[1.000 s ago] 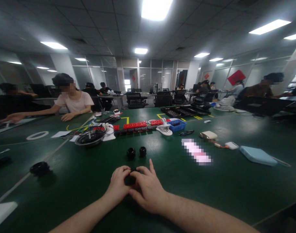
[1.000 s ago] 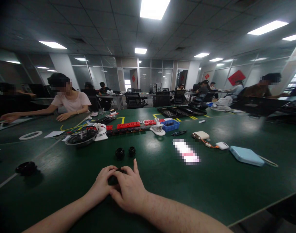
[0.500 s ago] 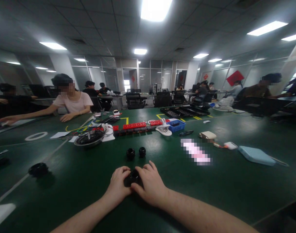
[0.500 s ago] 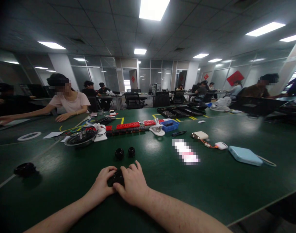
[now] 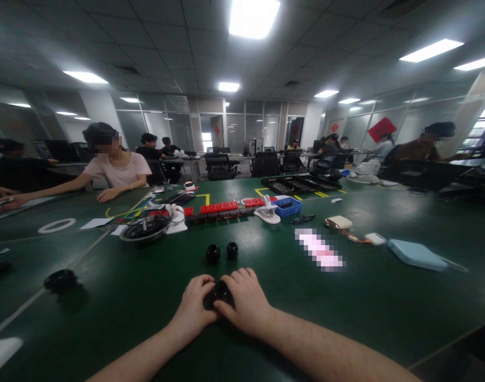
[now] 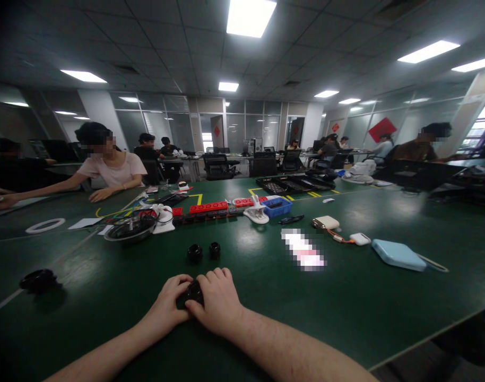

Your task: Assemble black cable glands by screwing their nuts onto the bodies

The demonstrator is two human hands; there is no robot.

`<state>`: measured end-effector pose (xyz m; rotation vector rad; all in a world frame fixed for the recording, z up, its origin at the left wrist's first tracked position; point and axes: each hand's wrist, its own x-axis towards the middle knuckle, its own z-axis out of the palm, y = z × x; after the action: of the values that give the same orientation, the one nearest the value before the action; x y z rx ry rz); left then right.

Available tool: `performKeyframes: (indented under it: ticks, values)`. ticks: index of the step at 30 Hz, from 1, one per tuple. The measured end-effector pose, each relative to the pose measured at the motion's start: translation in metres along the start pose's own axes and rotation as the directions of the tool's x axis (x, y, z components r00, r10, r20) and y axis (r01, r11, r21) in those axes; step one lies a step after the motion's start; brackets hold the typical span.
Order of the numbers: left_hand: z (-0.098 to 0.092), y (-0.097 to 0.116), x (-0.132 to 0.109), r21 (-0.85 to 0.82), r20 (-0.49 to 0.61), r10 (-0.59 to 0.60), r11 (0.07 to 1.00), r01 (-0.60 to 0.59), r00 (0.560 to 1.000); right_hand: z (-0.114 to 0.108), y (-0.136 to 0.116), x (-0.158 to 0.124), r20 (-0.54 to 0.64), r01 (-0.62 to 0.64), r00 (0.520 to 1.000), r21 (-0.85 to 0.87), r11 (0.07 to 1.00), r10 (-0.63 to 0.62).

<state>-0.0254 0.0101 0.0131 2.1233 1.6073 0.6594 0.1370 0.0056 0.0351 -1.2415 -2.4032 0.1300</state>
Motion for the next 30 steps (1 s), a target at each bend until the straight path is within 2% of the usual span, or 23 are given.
performKeyframes:
  ticks: [15,30]
  values:
    - [0.005,-0.0091,0.0019,-0.018,0.006,0.065,0.998,-0.064,0.998,0.004,-0.0002,-0.0008,-0.02,0.028,0.999,0.053,0.998,-0.027]
    - [0.0016,-0.0029,-0.0001,-0.045,0.015,0.031,0.999,-0.031,0.999,-0.0004,-0.0018,-0.0003,0.023,0.006,1.0,0.037,0.999,-0.006]
